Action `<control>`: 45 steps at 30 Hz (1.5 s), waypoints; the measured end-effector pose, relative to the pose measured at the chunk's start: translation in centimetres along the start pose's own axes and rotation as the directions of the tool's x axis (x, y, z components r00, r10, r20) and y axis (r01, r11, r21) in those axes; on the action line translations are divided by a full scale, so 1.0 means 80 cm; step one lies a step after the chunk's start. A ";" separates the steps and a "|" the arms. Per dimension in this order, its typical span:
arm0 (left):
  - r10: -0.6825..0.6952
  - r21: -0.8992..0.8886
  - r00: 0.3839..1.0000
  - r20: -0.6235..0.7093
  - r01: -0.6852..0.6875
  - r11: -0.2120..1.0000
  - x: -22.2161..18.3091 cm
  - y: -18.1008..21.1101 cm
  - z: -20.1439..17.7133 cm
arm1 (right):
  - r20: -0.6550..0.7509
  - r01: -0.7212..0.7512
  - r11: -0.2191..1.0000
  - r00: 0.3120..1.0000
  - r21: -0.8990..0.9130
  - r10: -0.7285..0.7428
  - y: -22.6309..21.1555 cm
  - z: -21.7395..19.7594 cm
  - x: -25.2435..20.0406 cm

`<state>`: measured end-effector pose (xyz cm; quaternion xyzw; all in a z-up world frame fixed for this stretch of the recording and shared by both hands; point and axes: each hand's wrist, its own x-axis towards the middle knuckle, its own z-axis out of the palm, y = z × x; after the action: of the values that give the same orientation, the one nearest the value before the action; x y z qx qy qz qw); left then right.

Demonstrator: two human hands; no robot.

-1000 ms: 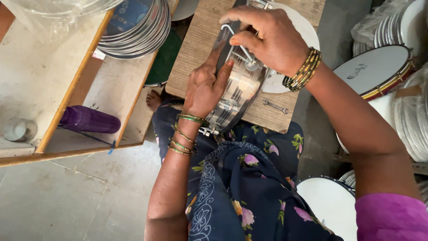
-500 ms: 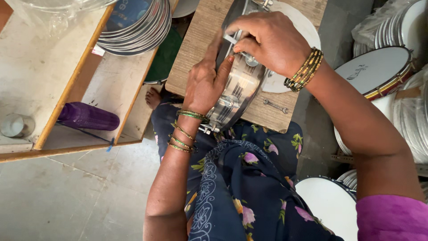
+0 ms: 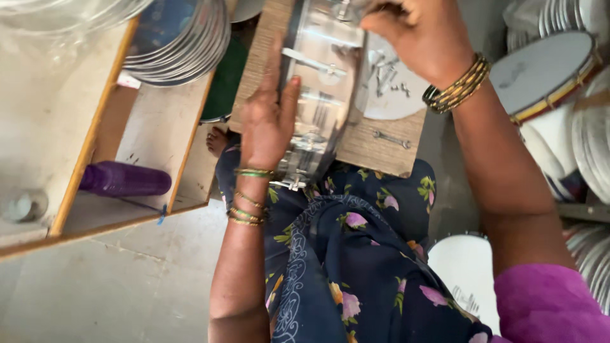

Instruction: The person attaches metal tension rods and hardware to a drum frame using a small wrench and by hand.

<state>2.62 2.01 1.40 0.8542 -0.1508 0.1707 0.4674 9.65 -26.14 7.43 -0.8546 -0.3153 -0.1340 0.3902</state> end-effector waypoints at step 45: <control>-0.237 -0.072 0.969 -0.072 0.232 0.970 0.004 0.039 0.000 | -0.252 -0.243 0.693 0.809 0.679 0.531 -0.004 0.091 -0.114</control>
<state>1.64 0.36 3.84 0.8434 -0.0350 0.1437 0.5165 2.35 -24.45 -1.51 -0.6750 -0.0545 -0.1203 0.7259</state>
